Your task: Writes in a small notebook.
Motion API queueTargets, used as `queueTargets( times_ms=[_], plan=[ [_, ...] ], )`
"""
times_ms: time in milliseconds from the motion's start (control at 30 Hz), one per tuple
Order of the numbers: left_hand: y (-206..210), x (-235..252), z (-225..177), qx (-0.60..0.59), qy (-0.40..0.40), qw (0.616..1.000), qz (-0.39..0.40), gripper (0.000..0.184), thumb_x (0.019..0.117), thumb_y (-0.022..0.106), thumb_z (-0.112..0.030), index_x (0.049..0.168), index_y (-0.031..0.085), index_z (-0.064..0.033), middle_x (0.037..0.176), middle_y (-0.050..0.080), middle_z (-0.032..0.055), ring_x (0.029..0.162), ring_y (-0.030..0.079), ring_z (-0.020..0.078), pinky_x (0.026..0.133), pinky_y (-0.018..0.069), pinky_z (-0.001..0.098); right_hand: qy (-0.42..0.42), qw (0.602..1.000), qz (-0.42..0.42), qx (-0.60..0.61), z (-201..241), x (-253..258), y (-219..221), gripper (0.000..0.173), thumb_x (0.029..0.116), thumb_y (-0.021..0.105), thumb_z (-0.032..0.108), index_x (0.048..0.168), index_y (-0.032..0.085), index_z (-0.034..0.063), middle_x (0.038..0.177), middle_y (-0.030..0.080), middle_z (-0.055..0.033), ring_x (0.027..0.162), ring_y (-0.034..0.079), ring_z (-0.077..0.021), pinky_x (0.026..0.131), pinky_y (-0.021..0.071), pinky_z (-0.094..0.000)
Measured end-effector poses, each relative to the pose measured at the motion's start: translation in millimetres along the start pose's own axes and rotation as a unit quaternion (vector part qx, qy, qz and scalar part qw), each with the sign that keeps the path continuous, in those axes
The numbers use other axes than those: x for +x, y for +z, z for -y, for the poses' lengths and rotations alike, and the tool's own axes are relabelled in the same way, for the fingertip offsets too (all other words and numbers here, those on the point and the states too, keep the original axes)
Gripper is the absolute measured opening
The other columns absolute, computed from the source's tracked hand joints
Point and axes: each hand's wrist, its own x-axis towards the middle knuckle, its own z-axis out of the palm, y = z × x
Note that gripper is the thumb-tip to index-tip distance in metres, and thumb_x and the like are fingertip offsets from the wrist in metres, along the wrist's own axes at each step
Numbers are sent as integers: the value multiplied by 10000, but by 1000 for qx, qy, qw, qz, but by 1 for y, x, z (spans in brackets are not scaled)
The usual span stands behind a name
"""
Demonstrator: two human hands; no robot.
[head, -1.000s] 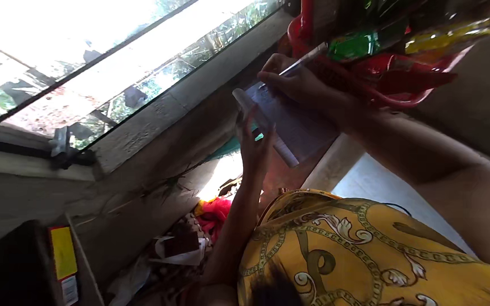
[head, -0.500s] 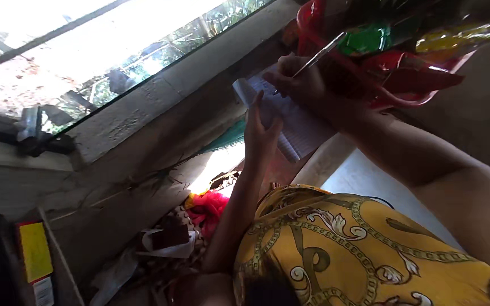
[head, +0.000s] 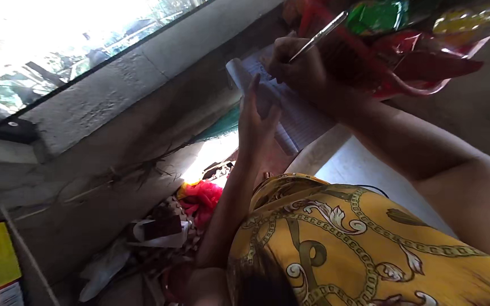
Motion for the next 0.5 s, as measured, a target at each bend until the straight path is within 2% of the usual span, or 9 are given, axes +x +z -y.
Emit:
queueTargets(
  times_ms=[300, 500],
  plan=[
    [0, 0, 1, -6, -5, 1000, 2, 664, 964, 650, -151, 1573, 386, -156, 1551, 444, 132, 1357, 505, 182, 1087, 455, 354, -4, 999, 1, -47, 2, 0, -2, 313, 963, 643, 147, 680, 512, 133, 605, 505, 81, 527, 499, 15, 513, 436, -175],
    [-2, 0, 0, 1, -12, 1000, 9, 666, 971, 647, -156, 1579, 377, -165, 1569, 429, 125, 1368, 498, 187, 1095, 449, 367, 8, 999, 5, -35, 1, 1, -3, 286, 969, 637, 158, 703, 534, 133, 635, 514, 83, 535, 493, 16, 514, 428, -173]
  ],
)
